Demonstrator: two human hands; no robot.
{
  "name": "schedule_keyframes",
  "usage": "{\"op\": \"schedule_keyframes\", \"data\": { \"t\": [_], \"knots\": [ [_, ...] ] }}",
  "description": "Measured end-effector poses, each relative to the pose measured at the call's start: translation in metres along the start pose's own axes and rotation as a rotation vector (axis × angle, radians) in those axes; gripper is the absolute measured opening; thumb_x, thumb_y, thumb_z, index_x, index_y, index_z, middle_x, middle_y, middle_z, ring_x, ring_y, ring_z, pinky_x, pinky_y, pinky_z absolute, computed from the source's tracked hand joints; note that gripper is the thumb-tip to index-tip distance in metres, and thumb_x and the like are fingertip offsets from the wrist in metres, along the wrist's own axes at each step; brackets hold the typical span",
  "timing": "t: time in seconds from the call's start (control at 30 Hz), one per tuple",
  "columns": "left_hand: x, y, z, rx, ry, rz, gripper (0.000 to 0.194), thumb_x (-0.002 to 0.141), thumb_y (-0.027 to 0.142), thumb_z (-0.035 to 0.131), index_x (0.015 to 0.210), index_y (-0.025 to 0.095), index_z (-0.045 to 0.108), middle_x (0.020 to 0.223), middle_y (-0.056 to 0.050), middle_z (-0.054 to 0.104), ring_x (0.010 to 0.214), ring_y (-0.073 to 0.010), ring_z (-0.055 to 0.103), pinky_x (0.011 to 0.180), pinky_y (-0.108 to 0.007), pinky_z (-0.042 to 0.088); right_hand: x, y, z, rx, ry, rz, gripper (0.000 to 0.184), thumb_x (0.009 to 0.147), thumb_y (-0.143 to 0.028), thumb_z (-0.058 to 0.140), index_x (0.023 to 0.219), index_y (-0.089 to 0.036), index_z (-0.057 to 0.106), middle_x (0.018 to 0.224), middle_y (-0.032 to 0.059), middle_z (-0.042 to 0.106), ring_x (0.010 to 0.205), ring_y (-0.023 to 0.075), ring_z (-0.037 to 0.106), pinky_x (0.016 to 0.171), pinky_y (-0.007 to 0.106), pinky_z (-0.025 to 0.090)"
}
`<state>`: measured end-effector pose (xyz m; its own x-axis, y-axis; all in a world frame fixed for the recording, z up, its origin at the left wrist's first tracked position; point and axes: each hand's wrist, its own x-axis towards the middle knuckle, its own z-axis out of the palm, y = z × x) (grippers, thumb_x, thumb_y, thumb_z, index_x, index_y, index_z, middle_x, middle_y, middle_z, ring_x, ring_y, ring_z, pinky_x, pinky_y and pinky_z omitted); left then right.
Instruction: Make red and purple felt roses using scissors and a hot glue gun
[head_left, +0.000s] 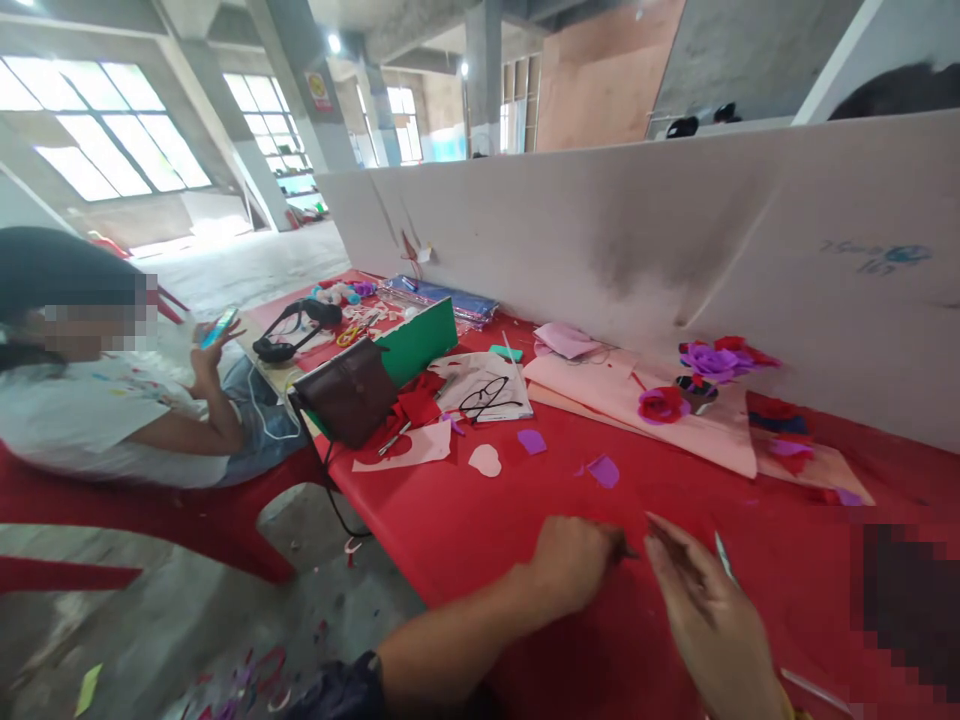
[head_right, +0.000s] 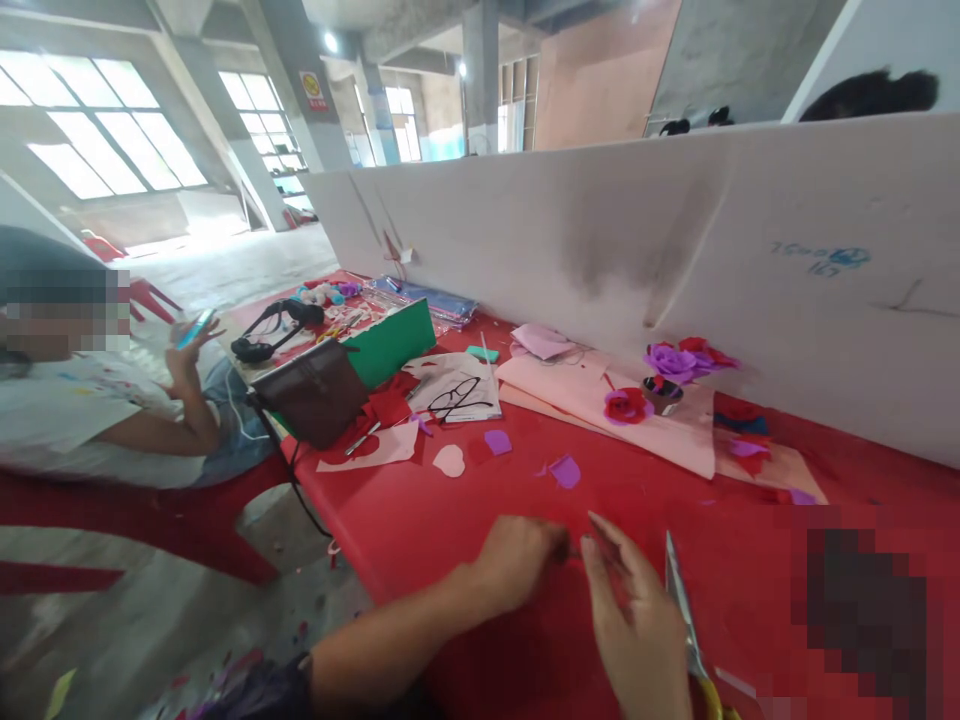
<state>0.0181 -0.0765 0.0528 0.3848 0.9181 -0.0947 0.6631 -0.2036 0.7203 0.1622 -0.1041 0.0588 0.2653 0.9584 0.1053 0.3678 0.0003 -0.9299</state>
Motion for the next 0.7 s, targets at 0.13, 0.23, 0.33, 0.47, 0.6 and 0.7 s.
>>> {"op": "schedule_keyframes", "data": {
  "t": [0.13, 0.23, 0.33, 0.47, 0.6, 0.7],
  "knots": [
    [-0.014, -0.032, -0.041, 0.109, 0.281, -0.118, 0.024, 0.084, 0.015, 0.039, 0.070, 0.017, 0.059, 0.065, -0.006, 0.062, 0.059, -0.0169, 0.054, 0.059, -0.027, 0.037, -0.003, -0.001, -0.039, -0.614, 0.130, -0.216, 0.044, 0.078, -0.058, 0.047, 0.059, -0.023, 0.064, 0.062, 0.0125, 0.068, 0.063, 0.0309, 0.064, 0.056, 0.040, 0.046],
    [-0.036, -0.074, -0.090, -0.015, 0.650, -0.202, 0.022, 0.080, 0.010, 0.039, 0.065, 0.018, 0.054, 0.064, -0.002, 0.059, 0.061, -0.0138, 0.051, 0.061, -0.024, 0.036, -0.008, 0.006, -0.055, -0.712, 0.136, -0.298, 0.041, 0.082, -0.055, 0.046, 0.062, -0.024, 0.065, 0.054, 0.0086, 0.065, 0.051, 0.0269, 0.061, 0.046, 0.035, 0.041],
    [-0.069, -0.106, -0.140, 0.109, 0.912, -0.524, 0.026, 0.085, 0.014, 0.035, 0.074, 0.018, 0.058, 0.073, -0.005, 0.063, 0.072, -0.0175, 0.056, 0.068, -0.028, 0.041, -0.015, 0.014, -0.051, -0.716, 0.111, -0.540, 0.043, 0.087, -0.050, 0.043, 0.102, -0.018, 0.067, 0.079, 0.0113, 0.073, 0.062, 0.0271, 0.066, 0.054, 0.036, 0.046],
    [-0.107, -0.121, -0.173, 0.637, 0.840, -0.817, 0.032, 0.083, 0.022, 0.048, 0.112, 0.017, 0.061, 0.117, -0.019, 0.060, 0.111, -0.0365, 0.051, 0.085, -0.047, 0.041, -0.037, 0.012, -0.029, -0.627, -0.011, -0.721, 0.026, 0.092, -0.033, 0.043, 0.098, -0.021, 0.065, 0.075, 0.0049, 0.072, 0.061, 0.0182, 0.066, 0.057, 0.028, 0.045],
    [-0.106, -0.127, -0.173, 0.786, 0.868, -0.606, 0.054, 0.084, 0.037, 0.051, 0.136, 0.020, 0.047, 0.141, -0.019, 0.043, 0.124, -0.0391, 0.042, 0.094, -0.051, 0.038, -0.062, -0.001, -0.005, -0.643, -0.090, -0.670, 0.034, 0.092, -0.024, 0.043, 0.061, -0.023, 0.055, 0.052, 0.0001, 0.058, 0.049, 0.0162, 0.054, 0.055, 0.030, 0.037],
    [-0.080, -0.138, -0.174, 0.679, 0.607, -0.513, 0.037, 0.086, 0.029, 0.045, 0.115, 0.013, 0.065, 0.113, -0.017, 0.066, 0.106, -0.0294, 0.057, 0.093, -0.040, 0.042, -0.072, -0.006, 0.005, -0.655, -0.170, -0.669, 0.029, 0.091, -0.013, 0.038, 0.101, -0.020, 0.064, 0.080, 0.0053, 0.069, 0.072, 0.0197, 0.062, 0.070, 0.032, 0.040]
  ]
}}
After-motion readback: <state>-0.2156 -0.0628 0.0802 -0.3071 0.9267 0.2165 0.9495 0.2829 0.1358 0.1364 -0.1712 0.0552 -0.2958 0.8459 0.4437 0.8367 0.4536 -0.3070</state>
